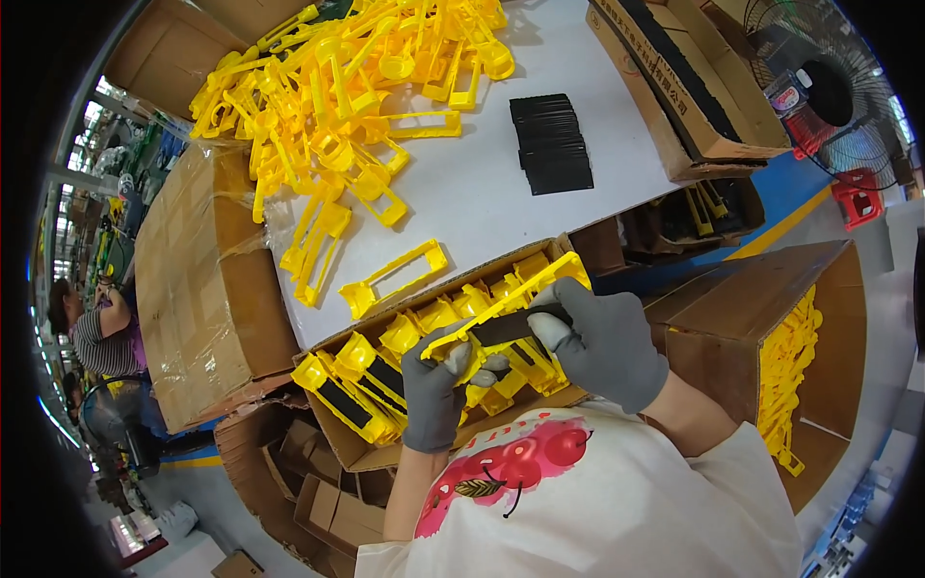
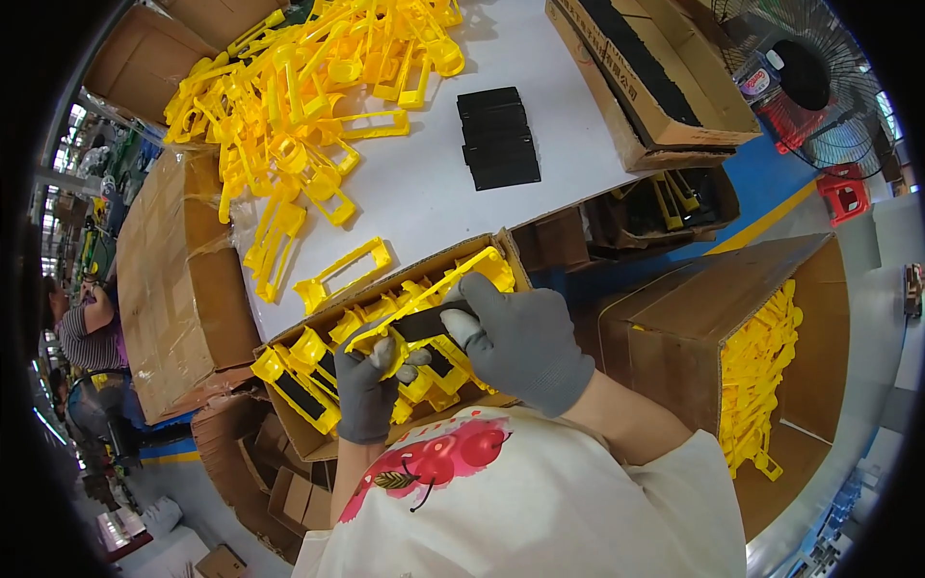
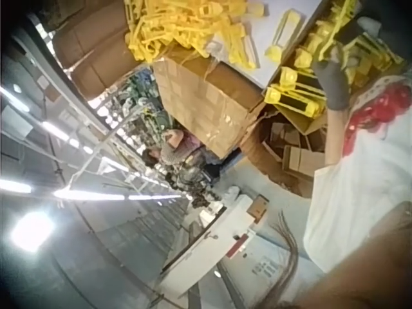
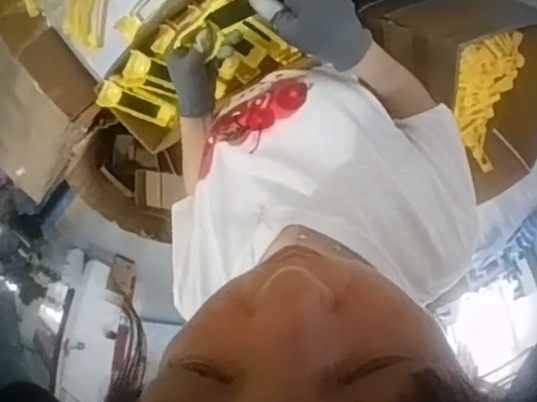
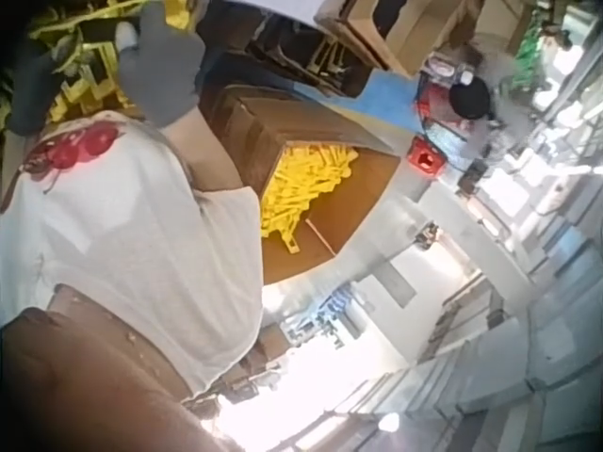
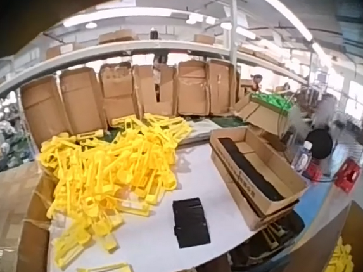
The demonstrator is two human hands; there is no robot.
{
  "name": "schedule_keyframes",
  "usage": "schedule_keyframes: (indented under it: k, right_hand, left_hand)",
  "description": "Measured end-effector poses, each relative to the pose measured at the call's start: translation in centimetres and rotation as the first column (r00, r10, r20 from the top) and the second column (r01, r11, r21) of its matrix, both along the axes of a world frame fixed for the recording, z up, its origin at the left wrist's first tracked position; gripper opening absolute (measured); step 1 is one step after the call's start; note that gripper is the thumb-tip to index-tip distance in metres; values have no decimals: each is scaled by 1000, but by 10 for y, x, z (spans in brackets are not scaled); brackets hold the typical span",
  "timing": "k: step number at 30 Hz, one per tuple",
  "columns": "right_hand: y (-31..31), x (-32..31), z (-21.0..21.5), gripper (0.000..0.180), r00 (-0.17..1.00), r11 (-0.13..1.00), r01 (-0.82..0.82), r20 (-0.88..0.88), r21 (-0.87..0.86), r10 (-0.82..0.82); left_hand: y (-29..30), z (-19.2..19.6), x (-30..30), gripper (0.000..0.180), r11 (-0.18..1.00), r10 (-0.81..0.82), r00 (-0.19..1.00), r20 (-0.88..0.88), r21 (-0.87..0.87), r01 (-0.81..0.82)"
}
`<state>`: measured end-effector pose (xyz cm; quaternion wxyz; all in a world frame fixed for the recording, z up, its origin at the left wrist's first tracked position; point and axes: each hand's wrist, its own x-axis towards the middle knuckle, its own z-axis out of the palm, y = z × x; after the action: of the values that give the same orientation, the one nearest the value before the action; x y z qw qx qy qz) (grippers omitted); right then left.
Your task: Manual assembly of black rectangular plates into yellow plastic fixture housings on an assembly line.
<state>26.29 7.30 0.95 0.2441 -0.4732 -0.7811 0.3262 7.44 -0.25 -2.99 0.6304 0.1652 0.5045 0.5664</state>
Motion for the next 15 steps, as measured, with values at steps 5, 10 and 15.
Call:
schedule_keyframes:
  k: [5,10,15]
  right_hand:
    - [-1,2,0,15,1000,1000,1,7,-5,-1]
    - [8,0,-5,16,1000,999,-15,-24,37,16]
    - [11,4,-30,20,995,995,-79,64,53,75]
  left_hand:
    - [-1,-7,-2,36,1000,4,998,-58,1,-4]
    - [1,-1,-6,31,997,-80,996,40,-7,80]
    - [5,-5,-1,31,994,-103,992,-75,-43,100]
